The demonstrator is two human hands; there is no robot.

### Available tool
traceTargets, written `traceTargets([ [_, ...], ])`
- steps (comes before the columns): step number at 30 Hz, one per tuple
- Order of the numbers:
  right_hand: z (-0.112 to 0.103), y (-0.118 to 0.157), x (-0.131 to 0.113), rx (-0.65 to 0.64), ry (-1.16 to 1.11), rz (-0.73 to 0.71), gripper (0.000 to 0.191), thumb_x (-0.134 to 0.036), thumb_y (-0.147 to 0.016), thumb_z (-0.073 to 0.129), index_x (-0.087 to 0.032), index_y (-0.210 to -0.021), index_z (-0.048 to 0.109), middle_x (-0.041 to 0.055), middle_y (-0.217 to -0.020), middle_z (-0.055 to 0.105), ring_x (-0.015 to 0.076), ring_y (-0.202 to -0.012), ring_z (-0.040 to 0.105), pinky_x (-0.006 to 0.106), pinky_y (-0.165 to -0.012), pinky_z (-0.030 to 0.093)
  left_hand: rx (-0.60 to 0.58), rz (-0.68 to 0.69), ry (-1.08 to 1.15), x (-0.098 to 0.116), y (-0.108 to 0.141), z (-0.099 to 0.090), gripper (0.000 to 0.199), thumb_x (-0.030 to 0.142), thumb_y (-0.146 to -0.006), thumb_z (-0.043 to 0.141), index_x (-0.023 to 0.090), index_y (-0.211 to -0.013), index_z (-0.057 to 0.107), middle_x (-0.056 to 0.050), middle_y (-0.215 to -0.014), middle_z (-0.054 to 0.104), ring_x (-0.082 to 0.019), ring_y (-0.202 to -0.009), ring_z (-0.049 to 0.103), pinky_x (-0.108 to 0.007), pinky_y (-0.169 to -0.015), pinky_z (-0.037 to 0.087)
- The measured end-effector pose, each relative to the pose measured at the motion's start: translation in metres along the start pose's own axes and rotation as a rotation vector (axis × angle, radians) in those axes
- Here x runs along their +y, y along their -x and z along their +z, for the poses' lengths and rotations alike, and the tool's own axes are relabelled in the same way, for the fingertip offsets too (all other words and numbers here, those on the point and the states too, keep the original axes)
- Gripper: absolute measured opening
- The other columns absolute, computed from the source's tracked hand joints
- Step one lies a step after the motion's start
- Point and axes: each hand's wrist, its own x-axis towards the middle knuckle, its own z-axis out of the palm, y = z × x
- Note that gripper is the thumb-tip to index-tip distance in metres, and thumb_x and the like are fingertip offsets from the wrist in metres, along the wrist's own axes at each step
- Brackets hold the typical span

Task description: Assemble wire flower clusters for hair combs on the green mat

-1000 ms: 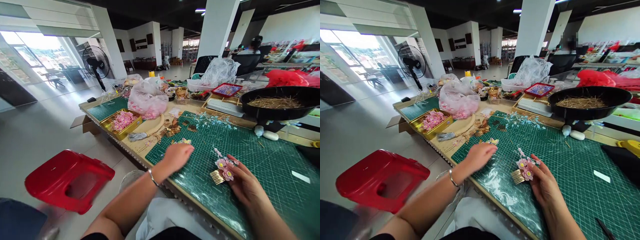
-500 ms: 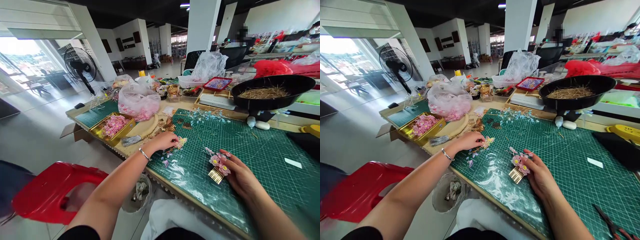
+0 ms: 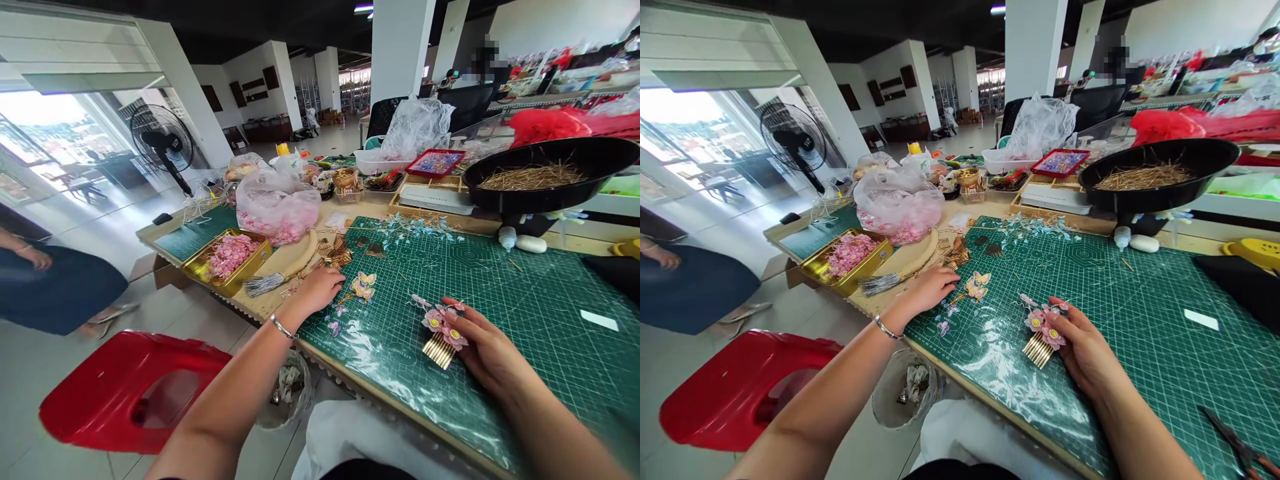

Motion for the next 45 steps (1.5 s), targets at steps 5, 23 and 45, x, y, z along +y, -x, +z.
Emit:
traceTargets([
  [5,0.003,0.002,-0.002,0.024,-0.005,0.016,0.047,-0.012,-0.065,0.072,-0.018,-0.110,0.059,0.0062,-0.088,0.068,0.0155,-0.070,0.065,0.021,-0.061,0.057,0.059,-0.008,0.046,0.007,0.009,0.006,0.025,0.018,-0.087,0.048,0.020,-0.102,0.067,-0.005,-0.104,0.065,-0.019,-0.097,0.058,-0.033,-0.089,0.044],
  [23,0.007,0.003,-0.005,0.047,0.007,0.044,0.054,-0.015,-0.057,0.077,-0.017,-0.109,0.061,0.0081,-0.087,0.068,0.0171,-0.069,0.064,0.021,-0.059,0.056,0.213,-0.600,1.356,-0.002,0.010,0.006,0.024,0.026,-0.073,0.067,0.013,-0.093,0.065,-0.003,-0.075,0.063,-0.009,-0.066,0.058,-0.020,-0.060,0.047],
  [45,0.001,0.002,-0.001,-0.018,0.035,0.045,0.059,-0.020,-0.059,0.081,-0.019,-0.113,0.057,0.0057,-0.090,0.068,0.0157,-0.074,0.064,0.020,-0.065,0.055,0.017,-0.241,0.083,0.005,-0.022,-0.001,0.015,0.021,-0.080,0.054,0.021,-0.082,0.069,-0.002,-0.080,0.067,-0.018,-0.075,0.059,-0.029,-0.069,0.042],
])
